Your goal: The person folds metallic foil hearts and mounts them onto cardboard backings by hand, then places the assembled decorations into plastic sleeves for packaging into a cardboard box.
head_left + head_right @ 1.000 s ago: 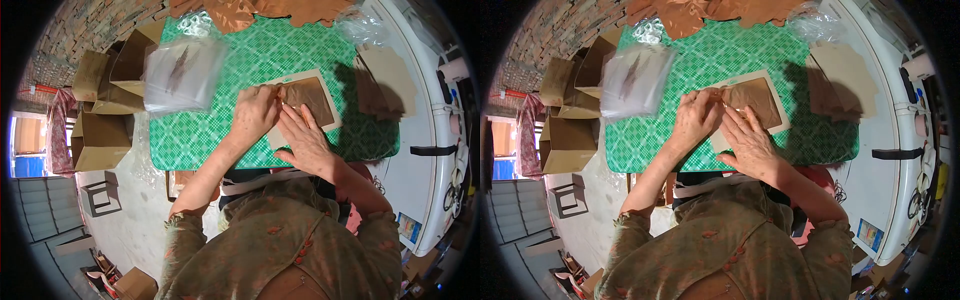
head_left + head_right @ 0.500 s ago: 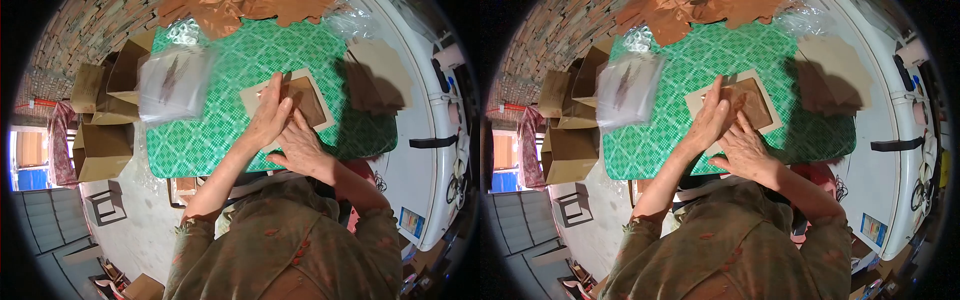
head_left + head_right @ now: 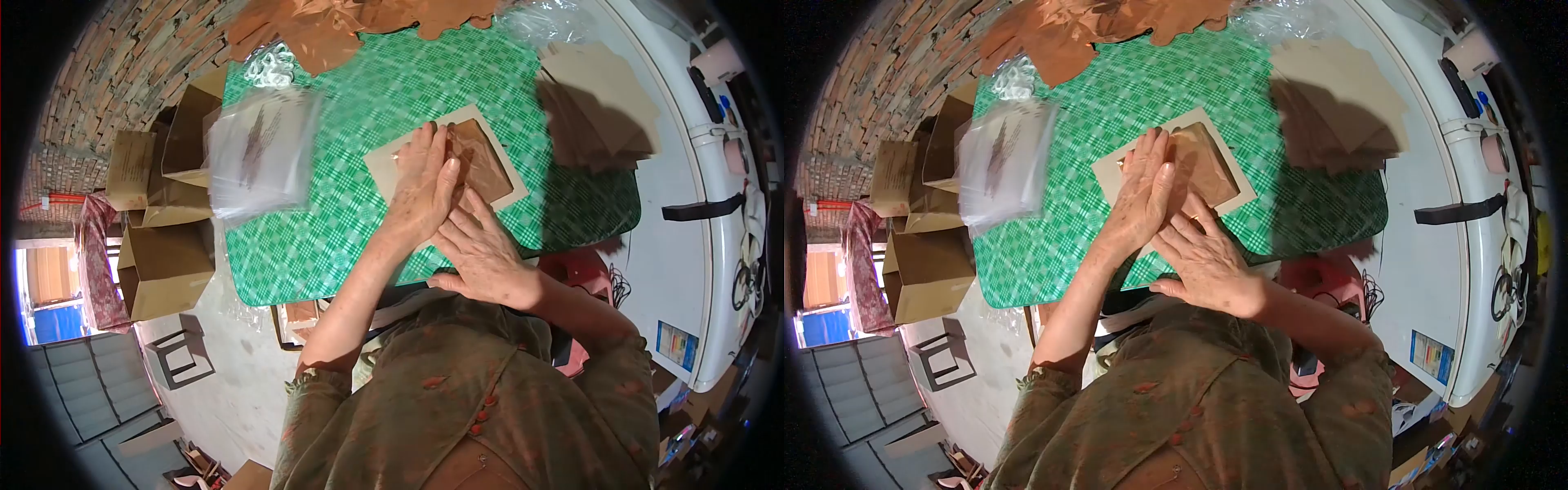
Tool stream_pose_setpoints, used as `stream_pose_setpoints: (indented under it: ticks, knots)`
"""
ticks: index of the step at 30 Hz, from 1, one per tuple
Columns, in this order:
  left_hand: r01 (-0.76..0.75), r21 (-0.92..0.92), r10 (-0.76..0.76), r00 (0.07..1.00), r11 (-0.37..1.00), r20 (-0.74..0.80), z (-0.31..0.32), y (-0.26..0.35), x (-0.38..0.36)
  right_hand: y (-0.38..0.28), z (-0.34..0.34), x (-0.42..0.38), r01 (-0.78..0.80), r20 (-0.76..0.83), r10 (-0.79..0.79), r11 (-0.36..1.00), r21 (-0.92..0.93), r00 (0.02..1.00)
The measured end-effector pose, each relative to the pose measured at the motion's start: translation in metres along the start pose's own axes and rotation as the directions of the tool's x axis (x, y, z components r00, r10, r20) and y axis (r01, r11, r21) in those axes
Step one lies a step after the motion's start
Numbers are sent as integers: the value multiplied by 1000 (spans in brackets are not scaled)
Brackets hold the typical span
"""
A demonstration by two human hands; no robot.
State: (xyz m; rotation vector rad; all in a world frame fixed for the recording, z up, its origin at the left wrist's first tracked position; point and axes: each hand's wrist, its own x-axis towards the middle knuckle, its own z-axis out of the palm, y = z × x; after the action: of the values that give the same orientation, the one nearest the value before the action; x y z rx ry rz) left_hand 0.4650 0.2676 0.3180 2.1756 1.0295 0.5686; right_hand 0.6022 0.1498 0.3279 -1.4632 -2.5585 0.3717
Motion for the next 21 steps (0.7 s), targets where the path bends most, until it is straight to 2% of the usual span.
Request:
stream_pose_setpoints:
  ticks: [4, 7, 8, 11, 12, 13, 15, 18, 21]
  knots:
    - [-91, 100, 100, 991, 991, -89, 11, -6, -1, -2, 9, -17, 38, -106, -40, 999, -25, 994]
    - [-151, 241, 191, 970, 959, -151, 20, -11, 0, -3, 9, -28, 52, -71, -54, 998, -38, 996]
    - [-174, 295, 230, 959, 940, -167, 22, -12, 0, -2, 5, -31, 84, -166, -87, 996, -27, 982]
    - [-189, 398, 280, 942, 898, -185, 28, -14, 0, 10, -12, -38, 131, -230, -99, 983, 129, 968]
    - [-181, 407, 275, 943, 895, -186, 30, -13, -1, 17, -20, -37, 168, -361, -86, 965, 203, 928]
    - [-171, 417, 269, 945, 893, -188, 30, -11, -1, 28, -24, -38, 167, -384, -81, 966, 197, 920]
    - [-155, 445, 259, 948, 882, -183, 30, -8, -1, 43, -29, -30, 70, -465, 5, 987, 145, 885]
    - [-139, 491, 248, 955, 860, -164, 32, -6, -2, 63, -25, 0, -105, -468, 97, 994, 9, 878]
    - [-115, 528, 226, 962, 842, -150, 33, -6, -1, 82, -10, 9, -160, -281, 131, 983, -85, 951]
